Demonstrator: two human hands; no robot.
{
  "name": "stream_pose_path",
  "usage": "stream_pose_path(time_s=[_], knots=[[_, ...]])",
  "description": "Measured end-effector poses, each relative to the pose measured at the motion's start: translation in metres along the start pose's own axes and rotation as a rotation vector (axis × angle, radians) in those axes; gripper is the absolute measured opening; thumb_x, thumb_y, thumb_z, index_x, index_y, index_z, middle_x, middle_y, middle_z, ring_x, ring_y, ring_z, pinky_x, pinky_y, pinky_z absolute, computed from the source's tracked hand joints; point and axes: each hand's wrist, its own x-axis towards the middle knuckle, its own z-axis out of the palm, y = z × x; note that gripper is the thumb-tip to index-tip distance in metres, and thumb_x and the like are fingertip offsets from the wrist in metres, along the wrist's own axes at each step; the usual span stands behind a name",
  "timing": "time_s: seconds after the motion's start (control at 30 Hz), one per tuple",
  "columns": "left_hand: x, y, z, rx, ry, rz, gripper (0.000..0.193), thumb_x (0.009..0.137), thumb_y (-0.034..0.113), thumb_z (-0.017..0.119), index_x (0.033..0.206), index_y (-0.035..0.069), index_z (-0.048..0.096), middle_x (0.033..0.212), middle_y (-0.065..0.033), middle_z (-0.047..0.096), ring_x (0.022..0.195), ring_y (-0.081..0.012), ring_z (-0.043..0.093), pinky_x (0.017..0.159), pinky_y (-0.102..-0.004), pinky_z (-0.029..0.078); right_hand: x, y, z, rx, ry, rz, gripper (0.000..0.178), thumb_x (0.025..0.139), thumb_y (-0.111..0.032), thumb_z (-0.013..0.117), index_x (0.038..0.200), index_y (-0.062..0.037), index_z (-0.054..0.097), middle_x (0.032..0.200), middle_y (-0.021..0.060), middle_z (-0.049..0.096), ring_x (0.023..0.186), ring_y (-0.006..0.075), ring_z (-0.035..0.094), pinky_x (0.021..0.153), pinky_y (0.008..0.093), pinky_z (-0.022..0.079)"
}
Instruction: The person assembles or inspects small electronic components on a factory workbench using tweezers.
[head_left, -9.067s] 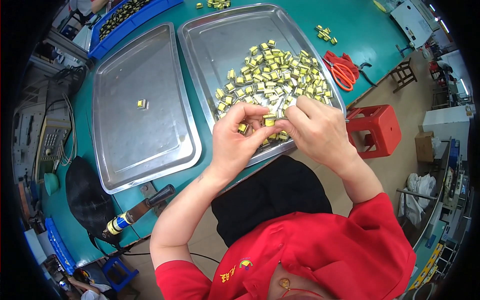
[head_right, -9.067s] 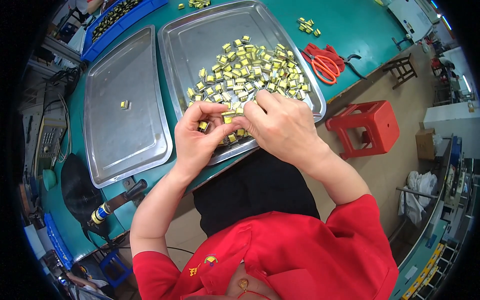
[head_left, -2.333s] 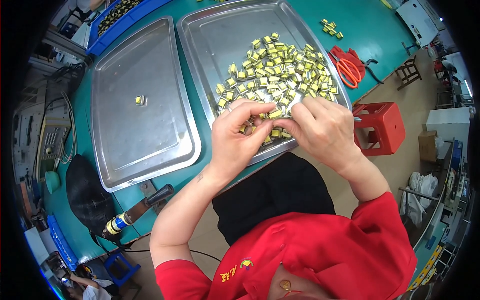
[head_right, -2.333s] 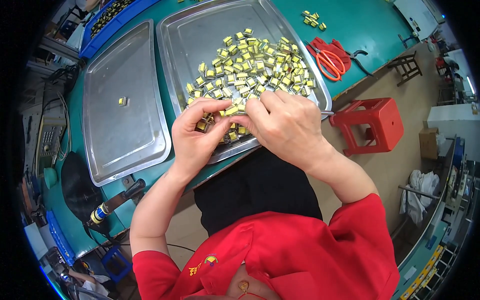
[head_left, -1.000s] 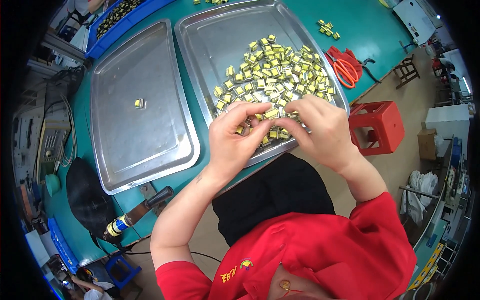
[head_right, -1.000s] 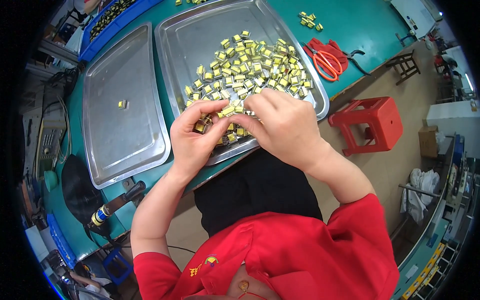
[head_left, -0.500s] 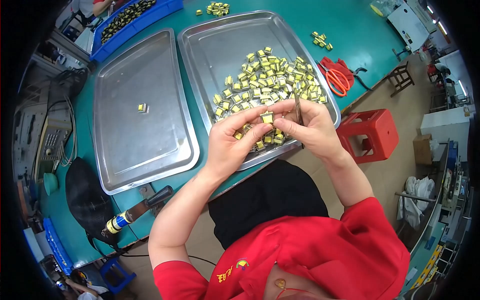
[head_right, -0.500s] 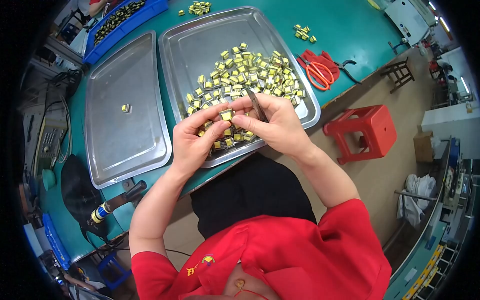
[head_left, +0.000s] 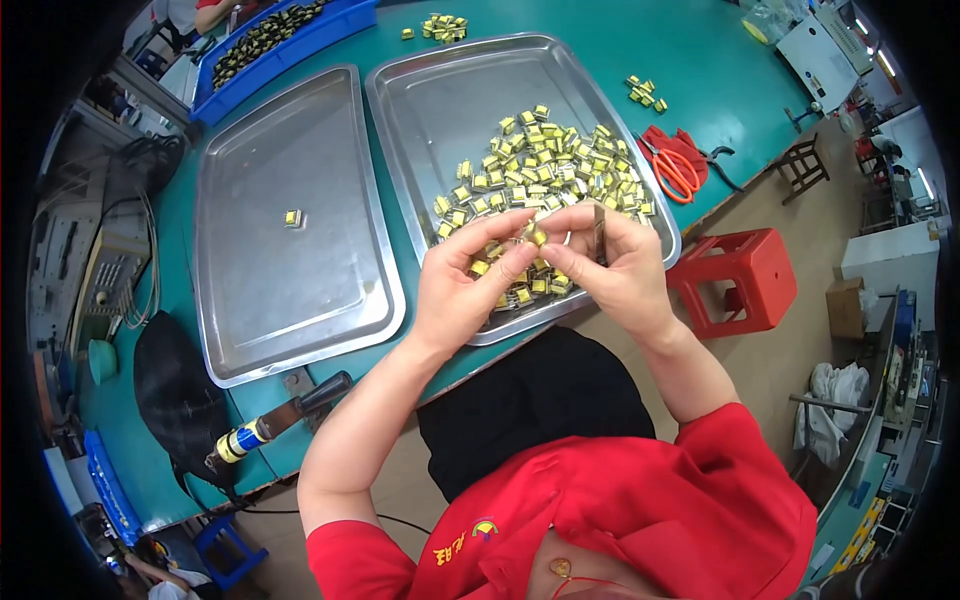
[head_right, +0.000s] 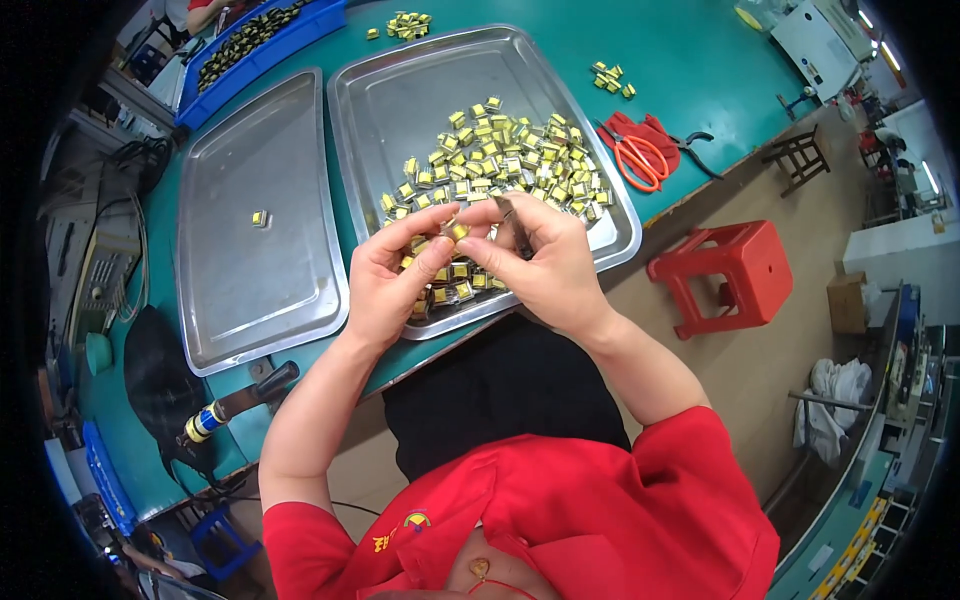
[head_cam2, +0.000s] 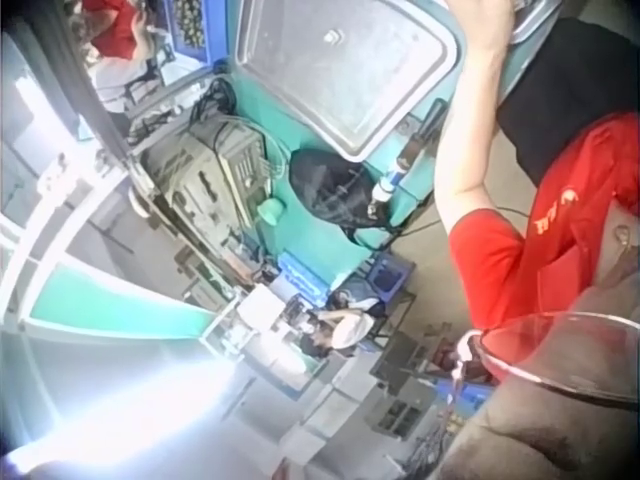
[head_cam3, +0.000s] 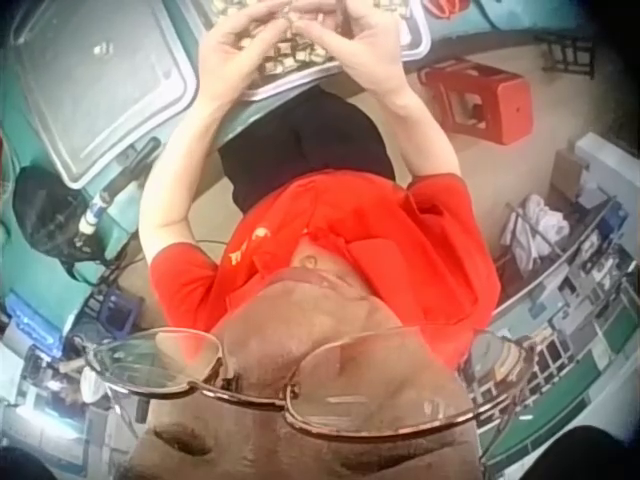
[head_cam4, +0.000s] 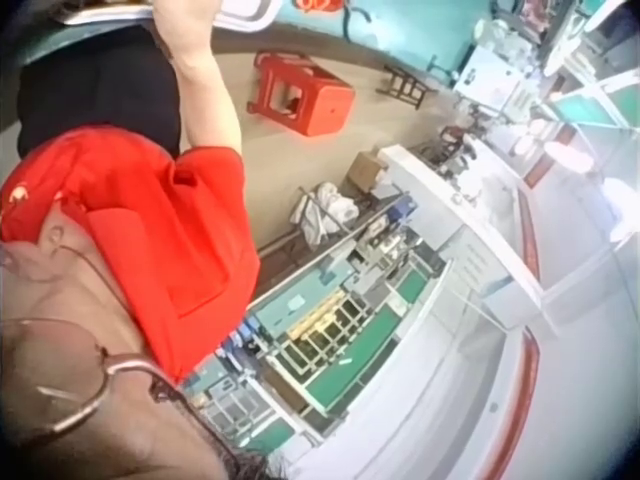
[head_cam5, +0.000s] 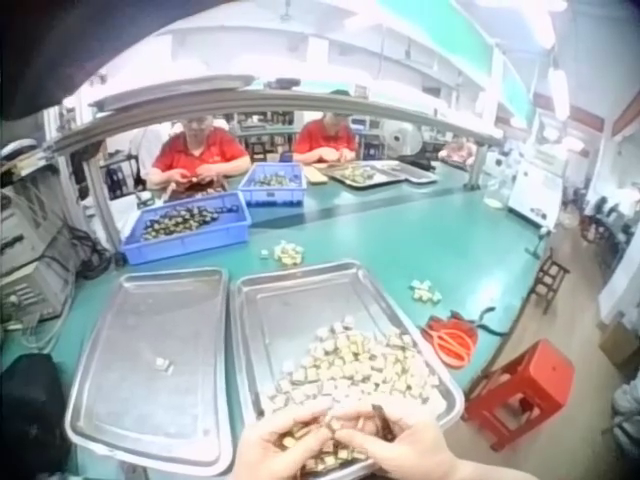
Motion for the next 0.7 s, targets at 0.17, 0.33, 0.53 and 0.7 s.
stream_pose_path(time_s=[0.17, 0.33, 0.53, 0.7], knots=[[-0.002, 0.005, -0.006, -0.417, -0.099, -0.295, 0.032, 0.087, 0.013, 0.060, 0.117, 0.003, 0.057, 0.084, -0.0013, 0.059, 0.069, -0.0035, 0.049, 0.058, -0.0172, 0.039, 0.002, -0.003, 0.003, -0.027, 0.008, -0.141, 0.025, 0.079, 0.004, 0.064, 0.103, 0.0037, 0.059, 0.085, -0.0003, 0.050, 0.066, 0.0006, 0.046, 0.057, 0.0147, 0.035], [-0.002, 0.003, -0.005, -0.508, -0.129, -0.371, 0.033, 0.088, 0.012, 0.058, 0.120, 0.004, 0.055, 0.078, 0.0013, 0.056, 0.063, -0.0011, 0.043, 0.052, -0.0160, 0.033, 0.003, 0.003, 0.000, -0.051, -0.018, -0.121, 0.028, 0.078, 0.004, 0.064, 0.105, 0.0031, 0.059, 0.082, -0.0013, 0.049, 0.065, 0.0011, 0.045, 0.057, 0.0152, 0.036], [-0.001, 0.007, -0.002, -0.461, -0.144, -0.312, 0.035, 0.085, 0.006, 0.060, 0.120, 0.004, 0.056, 0.091, -0.0014, 0.059, 0.073, -0.0035, 0.050, 0.063, -0.0178, 0.041, 0.002, 0.000, 0.001, 0.025, -0.035, -0.100, 0.025, 0.077, 0.005, 0.065, 0.101, 0.0017, 0.060, 0.082, -0.0017, 0.049, 0.066, 0.0012, 0.045, 0.058, 0.0152, 0.035], [0.000, 0.010, -0.002, -0.407, -0.129, -0.279, 0.035, 0.083, 0.004, 0.062, 0.117, 0.003, 0.058, 0.109, -0.0043, 0.059, 0.092, -0.0081, 0.053, 0.080, -0.0216, 0.043, -0.002, -0.001, -0.008, 0.104, 0.035, -0.041, 0.022, 0.075, 0.005, 0.067, 0.095, 0.0006, 0.061, 0.085, -0.0007, 0.053, 0.069, 0.0023, 0.047, 0.060, 0.0152, 0.037]])
